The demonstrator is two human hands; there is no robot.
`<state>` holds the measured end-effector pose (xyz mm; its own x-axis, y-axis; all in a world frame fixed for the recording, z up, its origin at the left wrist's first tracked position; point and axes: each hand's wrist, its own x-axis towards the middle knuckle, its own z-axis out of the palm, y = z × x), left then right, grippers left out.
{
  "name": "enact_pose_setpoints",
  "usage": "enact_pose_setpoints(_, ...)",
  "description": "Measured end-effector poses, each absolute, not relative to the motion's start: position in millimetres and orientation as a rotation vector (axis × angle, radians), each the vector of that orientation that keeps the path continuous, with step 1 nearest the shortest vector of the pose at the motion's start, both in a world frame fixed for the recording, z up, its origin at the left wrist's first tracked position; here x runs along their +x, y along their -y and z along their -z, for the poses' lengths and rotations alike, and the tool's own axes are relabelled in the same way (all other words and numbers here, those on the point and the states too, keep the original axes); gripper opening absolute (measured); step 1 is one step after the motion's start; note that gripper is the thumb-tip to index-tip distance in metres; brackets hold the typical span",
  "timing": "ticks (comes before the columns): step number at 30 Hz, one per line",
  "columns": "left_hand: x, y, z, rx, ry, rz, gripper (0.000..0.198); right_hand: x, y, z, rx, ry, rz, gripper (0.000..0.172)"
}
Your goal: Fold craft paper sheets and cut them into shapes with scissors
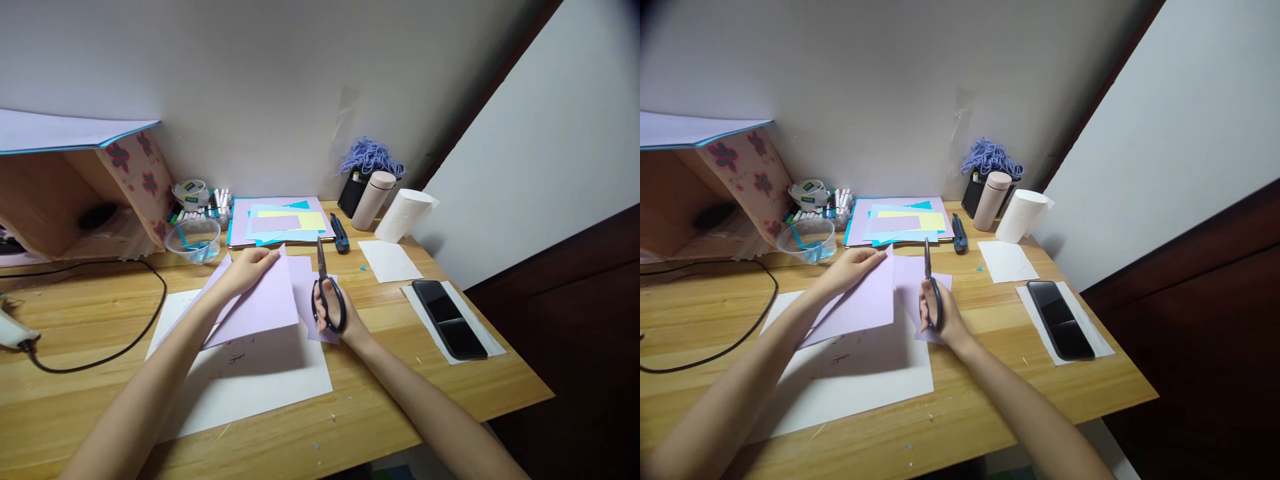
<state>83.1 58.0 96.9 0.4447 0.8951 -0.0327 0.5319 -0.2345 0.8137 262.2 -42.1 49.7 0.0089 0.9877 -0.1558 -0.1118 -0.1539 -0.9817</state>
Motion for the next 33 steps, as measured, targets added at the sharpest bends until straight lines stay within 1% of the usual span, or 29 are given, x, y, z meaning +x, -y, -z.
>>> enact_pose_setpoints(4, 47.3, -81.4, -94.9, 2.038, -1.301, -0.370, 0.042, 293.8, 25.6, -59.1, -1.449, 1.086, -1.178, 0.044)
enact_pose_setpoints(5, 40.4, -86.0, -92.2, 2.098, -1.325, -0.304, 0.041, 302.9, 22.2, -60.6, -1.538, 1.148, -1.082, 0.042)
enact_pose_setpoints(7, 32.9, -92.0, -85.5, 2.200, -1.385, -0.205, 0.037, 320.2, 16.3, -61.0, -1.770, 1.295, -0.760, 0.037)
enact_pose_setpoints(9, 35.5, -92.3, -78.3, 2.248, -1.505, -0.238, 0.028, 334.9, 11.5, -58.3, -1.990, 1.414, -0.461, 0.029)
enact_pose_setpoints(11, 47.9, -86.6, -71.0, 2.256, -1.635, -0.408, 0.026, 345.9, 7.4, -53.8, -2.169, 1.468, -0.322, 0.024)
enact_pose_setpoints(12, 56.8, -81.8, -67.1, 2.286, -1.640, -0.508, 0.028, 350.0, 5.7, -51.5, -2.240, 1.474, -0.312, 0.023)
enact_pose_setpoints(14, 76.4, -69.9, -58.4, 2.348, -1.471, -0.614, 0.033, 355.9, 3.1, -48.2, -2.345, 1.469, -0.337, 0.024)
enact_pose_setpoints(16, 93.5, -57.6, -49.1, 2.357, -1.259, -0.563, 0.039, 358.8, 2.0, -47.1, -2.413, 1.462, -0.324, 0.025)
enact_pose_setpoints(19, 106.4, -45.6, -38.9, 2.335, -1.177, -0.502, 0.046, 359.4, 3.1, -48.7, -2.504, 1.463, -0.260, 0.026)
enact_pose_setpoints(21, 107.2, -43.6, -37.1, 2.279, -1.178, -0.447, 0.041, 358.3, 4.9, -50.0, -2.548, 1.476, -0.229, 0.027)
enact_pose_setpoints(24, 104.2, -45.8, -40.0, 2.283, -1.125, -0.394, 0.025, 355.5, 7.3, -50.2, -2.575, 1.530, -0.104, 0.030)
enact_pose_setpoints(26, 103.1, -47.2, -42.1, 2.312, -1.065, -0.422, 0.025, 352.0, 7.9, -49.0, -2.524, 1.571, 0.030, 0.029)
enact_pose_setpoints(28, 103.3, -47.0, -42.3, 2.294, -1.019, -0.463, 0.025, 346.5, 7.6, -47.2, -2.357, 1.650, 0.074, 0.027)
enact_pose_setpoints(31, 104.4, -45.4, -39.5, 2.218, -0.990, -0.486, 0.023, 336.0, 6.9, -44.1, -2.034, 1.839, -0.122, 0.024)
enact_pose_setpoints(33, 104.6, -45.1, -37.1, 2.168, -0.989, -0.494, 0.023, 330.2, 7.1, -42.6, -1.935, 1.913, -0.271, 0.024)
